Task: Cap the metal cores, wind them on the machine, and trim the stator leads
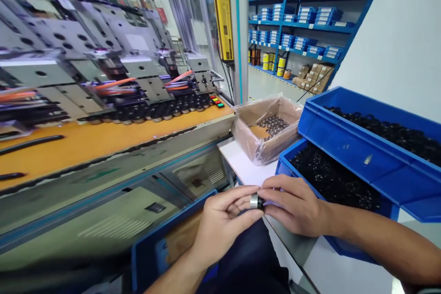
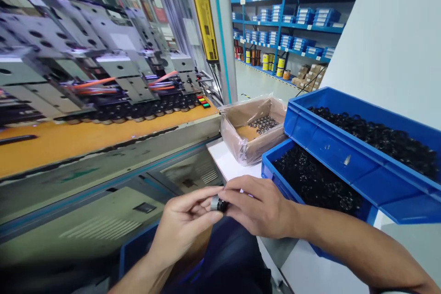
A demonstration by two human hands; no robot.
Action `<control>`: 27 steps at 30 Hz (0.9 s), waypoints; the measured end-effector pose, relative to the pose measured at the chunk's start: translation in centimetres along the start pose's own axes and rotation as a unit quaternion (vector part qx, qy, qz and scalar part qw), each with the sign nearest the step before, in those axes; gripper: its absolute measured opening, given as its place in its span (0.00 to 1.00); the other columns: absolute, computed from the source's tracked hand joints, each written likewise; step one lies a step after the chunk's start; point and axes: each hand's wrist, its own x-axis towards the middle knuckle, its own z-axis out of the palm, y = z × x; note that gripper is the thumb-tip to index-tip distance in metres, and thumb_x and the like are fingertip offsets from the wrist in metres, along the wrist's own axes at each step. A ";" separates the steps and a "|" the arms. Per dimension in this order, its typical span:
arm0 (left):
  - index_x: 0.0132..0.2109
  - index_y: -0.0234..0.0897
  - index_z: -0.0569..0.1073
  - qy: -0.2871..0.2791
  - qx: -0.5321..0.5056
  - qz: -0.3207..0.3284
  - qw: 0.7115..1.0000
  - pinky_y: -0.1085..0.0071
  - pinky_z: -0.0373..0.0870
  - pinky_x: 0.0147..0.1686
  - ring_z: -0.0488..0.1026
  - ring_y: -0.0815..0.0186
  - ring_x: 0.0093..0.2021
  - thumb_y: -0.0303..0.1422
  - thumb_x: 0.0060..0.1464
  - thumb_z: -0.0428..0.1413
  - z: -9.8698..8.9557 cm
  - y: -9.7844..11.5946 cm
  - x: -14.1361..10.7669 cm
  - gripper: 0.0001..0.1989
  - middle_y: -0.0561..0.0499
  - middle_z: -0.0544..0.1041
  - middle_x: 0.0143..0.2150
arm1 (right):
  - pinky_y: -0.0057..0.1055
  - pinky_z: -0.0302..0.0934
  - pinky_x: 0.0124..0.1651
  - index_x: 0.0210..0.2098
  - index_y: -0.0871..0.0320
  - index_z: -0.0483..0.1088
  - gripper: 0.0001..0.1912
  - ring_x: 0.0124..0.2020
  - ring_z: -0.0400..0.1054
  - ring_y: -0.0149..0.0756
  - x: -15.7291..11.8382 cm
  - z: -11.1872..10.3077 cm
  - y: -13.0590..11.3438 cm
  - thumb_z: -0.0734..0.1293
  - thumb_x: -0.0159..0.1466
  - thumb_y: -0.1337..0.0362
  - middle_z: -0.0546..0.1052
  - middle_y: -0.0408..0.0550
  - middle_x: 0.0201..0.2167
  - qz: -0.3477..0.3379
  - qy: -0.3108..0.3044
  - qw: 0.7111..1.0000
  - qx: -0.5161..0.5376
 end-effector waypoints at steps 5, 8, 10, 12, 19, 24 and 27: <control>0.41 0.40 0.84 -0.006 -0.035 0.003 0.999 0.75 0.81 0.37 0.84 0.62 0.33 0.21 0.41 0.70 -0.1 0.1 -0.1 0.18 0.50 0.86 0.33 | 0.31 0.74 0.45 0.51 0.67 0.69 0.14 0.42 0.74 0.36 0.1 0.1 0.0 0.67 0.65 0.73 0.77 0.57 0.40 -0.005 -0.001 1.000 0.001; 0.42 0.43 0.84 -0.011 -0.041 0.004 0.999 0.79 0.80 0.37 0.84 0.65 0.33 0.18 0.41 0.68 -0.1 0.1 -0.2 0.20 0.52 0.86 0.33 | 0.30 0.73 0.45 0.48 0.68 0.70 0.12 0.42 0.74 0.36 0.2 0.2 0.0 0.68 0.65 0.73 0.77 0.58 0.40 0.001 0.004 1.000 0.005; 0.42 0.44 0.84 -0.012 -0.037 0.004 0.999 0.81 0.79 0.37 0.84 0.67 0.33 0.18 0.42 0.68 -0.1 0.0 -0.2 0.21 0.53 0.86 0.35 | 0.30 0.73 0.44 0.47 0.68 0.71 0.10 0.42 0.74 0.36 0.2 0.3 0.0 0.67 0.65 0.73 0.77 0.57 0.39 -0.004 0.007 1.000 0.009; 0.42 0.45 0.84 -0.013 -0.035 0.001 0.999 0.81 0.79 0.37 0.84 0.67 0.34 0.18 0.42 0.68 -0.2 0.0 -0.3 0.21 0.52 0.86 0.36 | 0.31 0.73 0.43 0.48 0.68 0.70 0.11 0.41 0.74 0.37 0.1 0.4 0.2 0.68 0.65 0.73 0.76 0.58 0.39 -0.012 0.005 1.000 0.010; 0.41 0.44 0.84 -0.036 -0.045 -0.029 0.998 0.75 0.81 0.38 0.84 0.61 0.34 0.22 0.42 0.70 -0.4 0.1 -0.3 0.18 0.50 0.86 0.35 | 0.33 0.73 0.43 0.51 0.65 0.69 0.16 0.42 0.73 0.37 -0.5 0.2 0.5 0.69 0.64 0.71 0.76 0.55 0.38 -0.035 -0.023 0.999 -0.015; 0.41 0.45 0.85 -0.051 -0.048 -0.048 0.996 0.72 0.82 0.38 0.84 0.59 0.34 0.27 0.41 0.72 -0.6 0.4 -0.2 0.16 0.50 0.86 0.33 | 0.30 0.72 0.37 0.49 0.67 0.70 0.11 0.36 0.71 0.34 0.0 -0.3 0.3 0.66 0.68 0.68 0.75 0.52 0.34 -0.070 -0.035 0.996 -0.047; 0.41 0.43 0.85 -0.040 -0.014 -0.053 0.998 0.70 0.82 0.37 0.84 0.57 0.33 0.30 0.39 0.73 -0.8 0.0 -0.6 0.17 0.50 0.85 0.30 | 0.31 0.72 0.36 0.48 0.70 0.70 0.10 0.34 0.71 0.35 0.3 -0.5 0.2 0.65 0.68 0.71 0.76 0.53 0.33 -0.100 -0.038 0.992 -0.065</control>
